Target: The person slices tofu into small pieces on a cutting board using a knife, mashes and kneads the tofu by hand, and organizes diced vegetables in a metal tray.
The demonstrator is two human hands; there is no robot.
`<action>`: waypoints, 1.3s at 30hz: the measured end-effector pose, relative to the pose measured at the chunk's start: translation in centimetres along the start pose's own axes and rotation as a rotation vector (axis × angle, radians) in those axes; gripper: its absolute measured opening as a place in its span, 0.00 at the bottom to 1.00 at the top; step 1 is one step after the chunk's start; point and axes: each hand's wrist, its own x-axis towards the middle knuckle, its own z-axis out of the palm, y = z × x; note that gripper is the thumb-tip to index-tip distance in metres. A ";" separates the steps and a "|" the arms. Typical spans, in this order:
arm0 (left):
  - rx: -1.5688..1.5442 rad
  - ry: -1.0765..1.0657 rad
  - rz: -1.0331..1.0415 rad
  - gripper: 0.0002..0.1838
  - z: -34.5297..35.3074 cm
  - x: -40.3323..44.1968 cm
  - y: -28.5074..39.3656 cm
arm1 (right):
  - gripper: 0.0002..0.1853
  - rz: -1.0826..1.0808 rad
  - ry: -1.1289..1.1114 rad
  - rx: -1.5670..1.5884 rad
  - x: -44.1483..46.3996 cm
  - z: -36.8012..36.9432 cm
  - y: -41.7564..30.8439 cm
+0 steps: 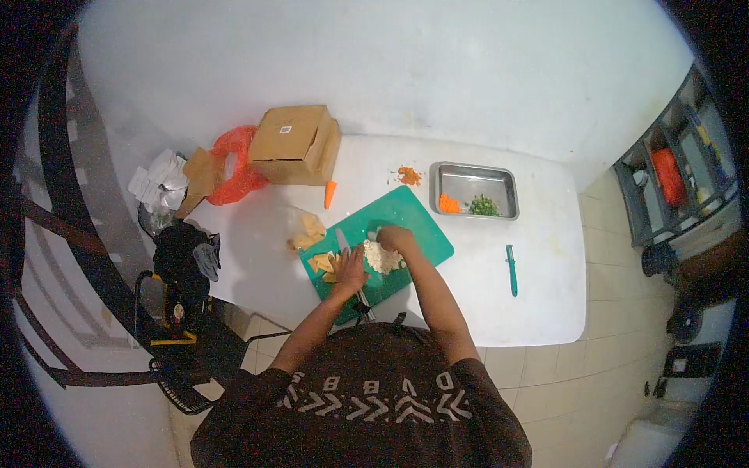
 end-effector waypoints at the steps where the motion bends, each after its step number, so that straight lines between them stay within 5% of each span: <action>1: 0.011 -0.028 -0.012 0.50 -0.3 0.1 0.1 | 0.16 -0.001 0.002 -0.003 -0.1 -0.2 0.0; 3: 0.019 -0.058 -0.029 0.50 -0.6 0.0 0.4 | 0.29 0.082 0.282 -0.025 -0.4 0.6 0.4; 10: 0.027 -0.055 -0.022 0.50 -0.8 -0.3 0.4 | 0.23 -0.060 -0.007 -0.064 0.4 3.0 2.3; 13: 0.027 -0.052 -0.015 0.49 -0.9 0.0 0.5 | 0.23 0.130 0.221 0.043 -1.4 0.5 2.0; 17: 0.026 -0.051 -0.005 0.49 0.0 0.4 -0.1 | 0.23 0.193 0.207 -0.014 -2.2 1.5 3.3; 19: 0.024 -0.034 0.005 0.49 -0.1 0.3 -0.1 | 0.19 -0.131 0.081 0.111 0.0 4.6 5.3; 23: 0.015 -0.036 0.031 0.49 -1.0 -0.3 0.2 | 0.16 -0.093 0.177 0.133 -0.6 3.1 4.9; 28: 0.029 -0.010 0.031 0.48 0.3 0.0 -0.2 | 0.18 0.199 0.291 0.026 -1.0 1.3 5.5; 34: -0.020 -0.012 0.040 0.47 0.1 0.0 -0.3 | 0.20 0.268 0.507 0.119 -2.3 2.8 5.3; 39: -0.002 -0.073 0.005 0.48 -1.2 0.1 0.4 | 0.17 0.009 0.426 0.104 -2.5 4.4 3.8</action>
